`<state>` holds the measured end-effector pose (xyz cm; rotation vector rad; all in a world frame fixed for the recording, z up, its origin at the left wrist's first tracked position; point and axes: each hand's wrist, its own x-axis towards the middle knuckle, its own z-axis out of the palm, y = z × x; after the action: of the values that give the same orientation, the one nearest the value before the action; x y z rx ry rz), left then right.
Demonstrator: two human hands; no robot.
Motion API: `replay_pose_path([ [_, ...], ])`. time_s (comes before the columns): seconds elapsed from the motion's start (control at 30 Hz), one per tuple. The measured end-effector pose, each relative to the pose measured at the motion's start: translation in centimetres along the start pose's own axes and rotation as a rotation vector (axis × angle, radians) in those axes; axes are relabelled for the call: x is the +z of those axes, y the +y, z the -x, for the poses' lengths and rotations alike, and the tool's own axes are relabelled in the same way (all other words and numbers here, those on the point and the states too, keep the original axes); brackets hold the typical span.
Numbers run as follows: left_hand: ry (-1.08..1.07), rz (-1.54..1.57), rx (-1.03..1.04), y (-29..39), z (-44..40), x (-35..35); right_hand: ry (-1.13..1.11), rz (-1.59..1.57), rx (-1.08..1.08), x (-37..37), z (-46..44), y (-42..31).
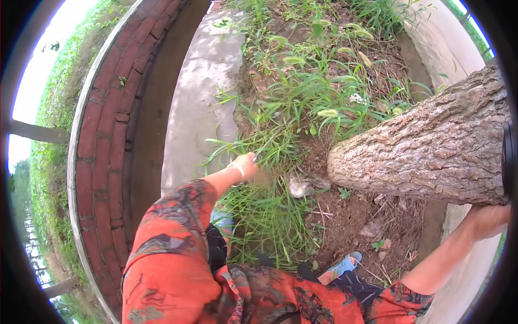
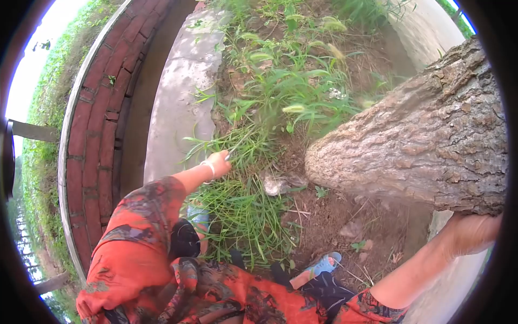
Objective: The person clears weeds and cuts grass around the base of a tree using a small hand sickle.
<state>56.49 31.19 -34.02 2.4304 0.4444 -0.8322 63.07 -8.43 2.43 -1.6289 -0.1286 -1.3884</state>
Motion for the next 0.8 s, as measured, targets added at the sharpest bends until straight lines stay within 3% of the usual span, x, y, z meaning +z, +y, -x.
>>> replay_pose_path([
  [0.07, 0.08, 0.05, 0.065, -1.5, 0.8, -0.2, 0.009, 0.001, 0.003, -0.1, 0.0, 0.0],
  [0.1, 0.222, 0.078, 0.145, -1.8, 0.3, -0.3, 0.01, 0.002, 0.006, 0.0, 0.0, 0.0],
  [0.2, 0.38, 0.152, 0.155, 0.9, -0.1, -3.1, 0.016, -0.001, 0.019, 0.1, 0.0, 0.1],
  [0.27, 0.363, 0.212, 0.115, 2.3, -0.7, -2.5, 0.027, -0.003, 0.024, 0.1, -0.1, 0.0],
  [0.33, 0.296, 0.003, -0.012, 2.2, -1.4, 0.4, 0.034, -0.005, 0.032, 0.1, 0.0, 0.0],
  [0.37, 0.176, -0.215, 0.087, 1.3, -0.7, 1.2, 0.033, -0.007, 0.035, 0.1, -0.1, 0.0],
  [0.47, 0.02, -0.377, 0.198, 0.7, 2.0, -1.4, 0.035, -0.007, 0.019, -0.2, 0.0, 0.0],
  [0.5, 0.064, -0.439, 0.239, 0.0, 1.5, -2.5, 0.036, -0.003, 0.014, -0.3, 0.0, 0.1],
  [0.63, 0.267, -0.359, 0.255, 0.1, 0.7, -7.2, 0.041, 0.003, 0.004, -0.6, -0.2, 0.4],
  [0.7, 0.546, -0.079, 0.287, 1.9, -0.7, -8.4, 0.042, 0.004, -0.003, -0.7, -0.3, 0.6],
  [0.8, 0.652, 0.208, 0.253, 5.8, -4.6, -9.1, 0.047, 0.017, -0.015, -1.0, -0.2, 0.7],
])
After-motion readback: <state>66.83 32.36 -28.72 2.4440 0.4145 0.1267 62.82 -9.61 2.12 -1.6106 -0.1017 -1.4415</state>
